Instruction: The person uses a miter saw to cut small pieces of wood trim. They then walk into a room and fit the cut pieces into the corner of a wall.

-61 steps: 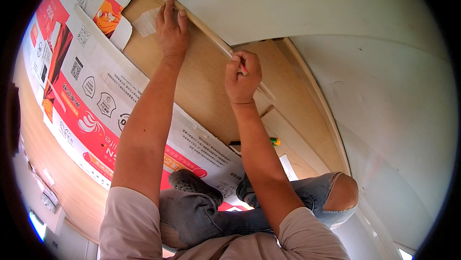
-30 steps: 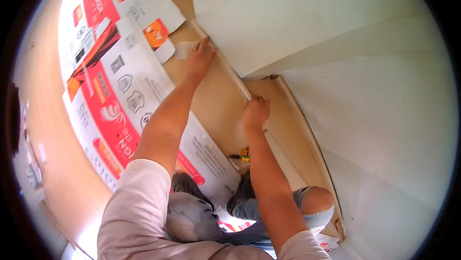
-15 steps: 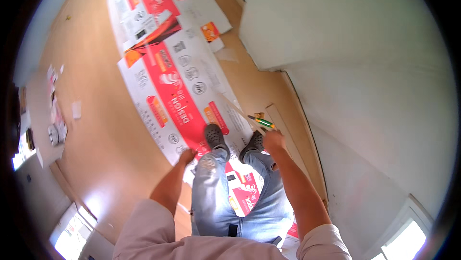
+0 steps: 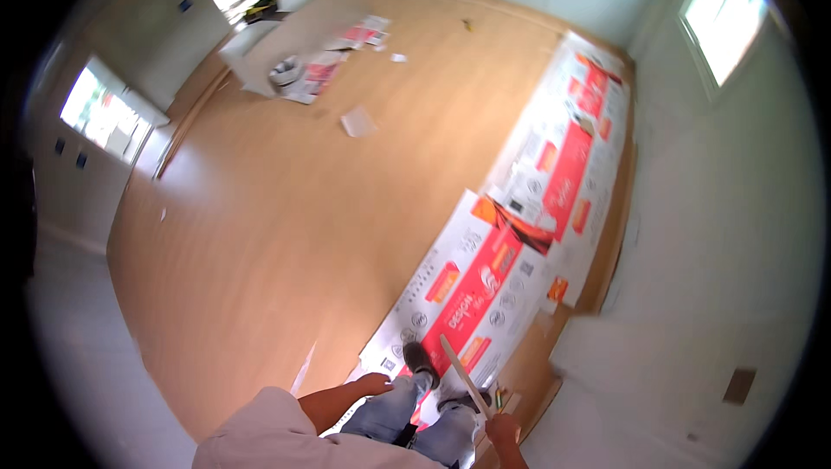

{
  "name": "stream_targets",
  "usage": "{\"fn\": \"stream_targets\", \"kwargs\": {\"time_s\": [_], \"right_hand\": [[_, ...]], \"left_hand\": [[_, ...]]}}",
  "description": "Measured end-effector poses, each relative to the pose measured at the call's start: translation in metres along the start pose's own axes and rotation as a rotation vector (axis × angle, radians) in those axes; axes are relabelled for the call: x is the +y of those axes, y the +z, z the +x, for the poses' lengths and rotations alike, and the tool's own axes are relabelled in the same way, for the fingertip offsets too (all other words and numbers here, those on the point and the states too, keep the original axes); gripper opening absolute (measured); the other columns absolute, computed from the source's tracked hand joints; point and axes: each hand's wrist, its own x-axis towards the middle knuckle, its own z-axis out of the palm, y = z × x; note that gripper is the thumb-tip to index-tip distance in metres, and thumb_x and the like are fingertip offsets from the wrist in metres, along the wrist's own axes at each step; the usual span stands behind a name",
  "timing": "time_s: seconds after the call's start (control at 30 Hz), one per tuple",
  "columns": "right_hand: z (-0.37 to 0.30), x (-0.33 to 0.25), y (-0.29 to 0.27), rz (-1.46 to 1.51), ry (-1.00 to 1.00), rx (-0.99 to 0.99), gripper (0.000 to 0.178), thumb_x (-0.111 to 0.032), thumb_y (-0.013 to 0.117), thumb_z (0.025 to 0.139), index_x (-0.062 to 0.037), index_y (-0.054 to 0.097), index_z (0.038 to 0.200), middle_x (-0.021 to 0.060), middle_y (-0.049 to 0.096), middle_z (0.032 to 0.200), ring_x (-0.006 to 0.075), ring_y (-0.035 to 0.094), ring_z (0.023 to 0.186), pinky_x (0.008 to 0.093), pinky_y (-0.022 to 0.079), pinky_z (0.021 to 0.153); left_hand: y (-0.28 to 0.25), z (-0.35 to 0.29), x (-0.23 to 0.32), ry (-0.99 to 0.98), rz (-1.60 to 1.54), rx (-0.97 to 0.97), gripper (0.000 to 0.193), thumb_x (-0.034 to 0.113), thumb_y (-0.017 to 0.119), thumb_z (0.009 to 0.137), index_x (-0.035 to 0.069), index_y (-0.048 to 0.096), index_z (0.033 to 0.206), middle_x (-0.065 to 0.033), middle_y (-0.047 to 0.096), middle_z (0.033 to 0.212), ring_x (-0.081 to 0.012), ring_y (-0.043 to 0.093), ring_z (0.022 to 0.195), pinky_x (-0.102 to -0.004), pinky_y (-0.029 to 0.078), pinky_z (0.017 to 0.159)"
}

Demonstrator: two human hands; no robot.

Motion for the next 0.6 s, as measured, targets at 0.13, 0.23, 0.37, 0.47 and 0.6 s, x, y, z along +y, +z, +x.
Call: {"fn": "stream_targets", "kwargs": {"time_s": [0.13,0.23,0.37,0.47,0.6], "right_hand": [[0.027,-0.059,-0.099,-0.015,-0.151,0.207,0.032,-0.038,0.066,0.088,-0.0086,0.079,0.092,0.0162,0.074,0.091,0.035,0.072,0.091,0.0484,0.059,0.08],[0.063,-0.117,-0.177,-0.087,-0.441,0.284,0.028,-0.036,0.07,0.085,-0.0098,0.079,0.091,0.014,0.073,0.086,0.0344,0.071,0.088,0.0487,0.059,0.079],[0.101,-0.214,-0.284,-0.029,-0.766,0.344,0.024,-0.034,0.072,0.084,-0.0118,0.078,0.089,0.0094,0.073,0.085,0.0333,0.07,0.086,0.0479,0.059,0.078],[0.152,-0.292,-0.359,-0.1,-0.929,0.267,0.023,-0.034,0.068,0.088,-0.0129,0.077,0.092,0.0078,0.073,0.088,0.0322,0.069,0.091,0.0478,0.058,0.079],[0.213,-0.426,-0.46,-0.384,-1.117,0.138,0.025,-0.035,0.066,0.089,-0.013,0.077,0.089,0.0077,0.072,0.091,0.031,0.069,0.095,0.0462,0.059,0.08]], "left_hand": [[-0.159,-0.019,0.073,0.11,0.021,0.135,0.046,0.041,0.063,0.092,0.009,0.068,0.124,-0.0189,0.071,0.122,-0.0385,0.067,0.113,-0.0501,0.053,0.096],[-0.227,-0.018,0.067,0.201,0.071,0.465,0.051,0.025,0.072,0.085,0.007,0.063,0.133,-0.017,0.068,0.124,-0.0354,0.063,0.12,-0.0474,0.051,0.101],[-0.328,-0.032,0.046,0.425,0.236,0.883,0.067,0.016,0.077,0.079,0.009,0.055,0.142,-0.0127,0.056,0.142,-0.0291,0.053,0.132,-0.0456,0.044,0.11],[-0.405,-0.056,0.026,0.343,0.222,0.795,0.032,0.018,0.077,0.078,0.01,0.068,0.107,-0.0103,0.069,0.108,-0.029,0.065,0.108,-0.0493,0.047,0.101],[-0.463,-0.088,-0.038,0.142,0.044,0.826,0.012,0.019,0.073,0.084,0.01,0.066,0.085,-0.009,0.069,0.087,-0.0306,0.067,0.094,-0.0487,0.052,0.086]]}}
